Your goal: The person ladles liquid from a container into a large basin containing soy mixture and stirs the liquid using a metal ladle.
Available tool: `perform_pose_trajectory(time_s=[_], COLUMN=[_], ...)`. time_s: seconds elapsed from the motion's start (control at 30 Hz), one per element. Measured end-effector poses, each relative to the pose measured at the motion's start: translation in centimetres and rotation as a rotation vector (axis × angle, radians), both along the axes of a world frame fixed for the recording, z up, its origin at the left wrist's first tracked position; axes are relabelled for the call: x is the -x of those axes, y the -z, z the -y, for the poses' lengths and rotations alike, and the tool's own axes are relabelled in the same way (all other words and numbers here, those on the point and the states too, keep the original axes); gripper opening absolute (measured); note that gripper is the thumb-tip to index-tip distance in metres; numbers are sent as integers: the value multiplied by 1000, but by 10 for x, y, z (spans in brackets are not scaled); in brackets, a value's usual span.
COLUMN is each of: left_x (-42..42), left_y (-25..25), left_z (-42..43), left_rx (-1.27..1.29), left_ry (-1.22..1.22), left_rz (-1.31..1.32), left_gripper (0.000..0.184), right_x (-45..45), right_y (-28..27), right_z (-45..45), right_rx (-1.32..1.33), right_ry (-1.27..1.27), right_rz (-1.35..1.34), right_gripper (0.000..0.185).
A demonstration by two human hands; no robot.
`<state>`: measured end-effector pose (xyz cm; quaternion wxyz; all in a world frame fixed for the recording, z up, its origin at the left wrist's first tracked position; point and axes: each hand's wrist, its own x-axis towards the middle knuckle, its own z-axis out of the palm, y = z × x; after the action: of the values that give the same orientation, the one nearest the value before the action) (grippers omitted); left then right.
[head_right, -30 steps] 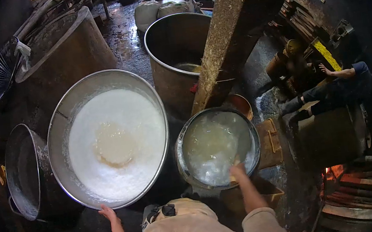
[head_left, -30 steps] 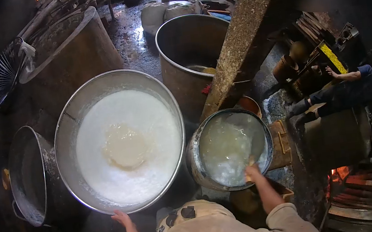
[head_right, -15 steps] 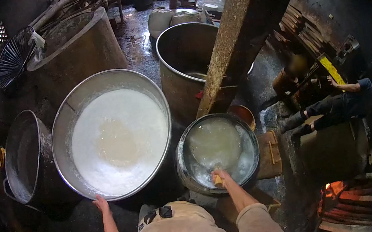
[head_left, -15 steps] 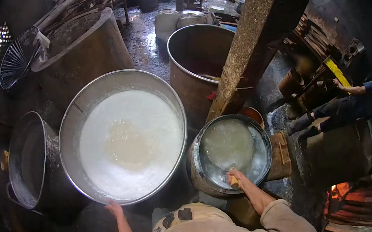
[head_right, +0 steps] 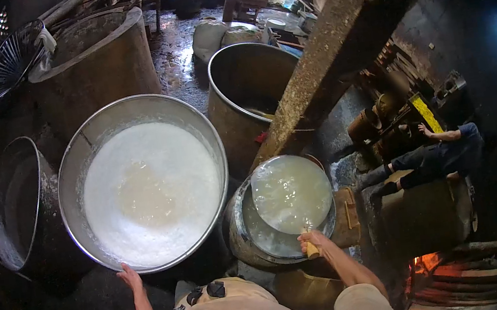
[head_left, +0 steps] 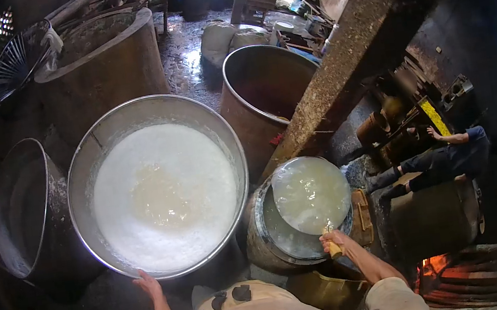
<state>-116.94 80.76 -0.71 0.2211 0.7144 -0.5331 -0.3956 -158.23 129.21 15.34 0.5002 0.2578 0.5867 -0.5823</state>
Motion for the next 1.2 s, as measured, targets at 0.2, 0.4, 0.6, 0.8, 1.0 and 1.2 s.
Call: perform_pose_trajectory(time_s=[0.2, 0.4, 0.6, 0.8, 1.0, 1.2], left_x=[13, -12, -33, -11, -10, -18], left_y=[-39, -67, -64, -73, -83, -55], left_z=[-14, 44, 117, 123, 124, 120], left_rx=[49, 191, 196, 191, 145, 166], left_ry=[-74, -265, 4, -113, -116, -139], left_rz=[49, -138, 49, 164, 236, 222], left_gripper=[64, 49, 53, 51, 50, 50], right_x=[-20, -74, -142, -193, -201, -174], right_y=[-45, -18, 55, 120, 185, 201], right_z=[88, 225, 374, 482, 517, 502], right_rx=[25, 177, 396, 384, 318, 121], right_ry=[-162, -369, -391, -459, -500, -567], right_rz=[31, 96, 242, 163, 204, 112], right_gripper=[13, 10, 11, 15, 14, 9])
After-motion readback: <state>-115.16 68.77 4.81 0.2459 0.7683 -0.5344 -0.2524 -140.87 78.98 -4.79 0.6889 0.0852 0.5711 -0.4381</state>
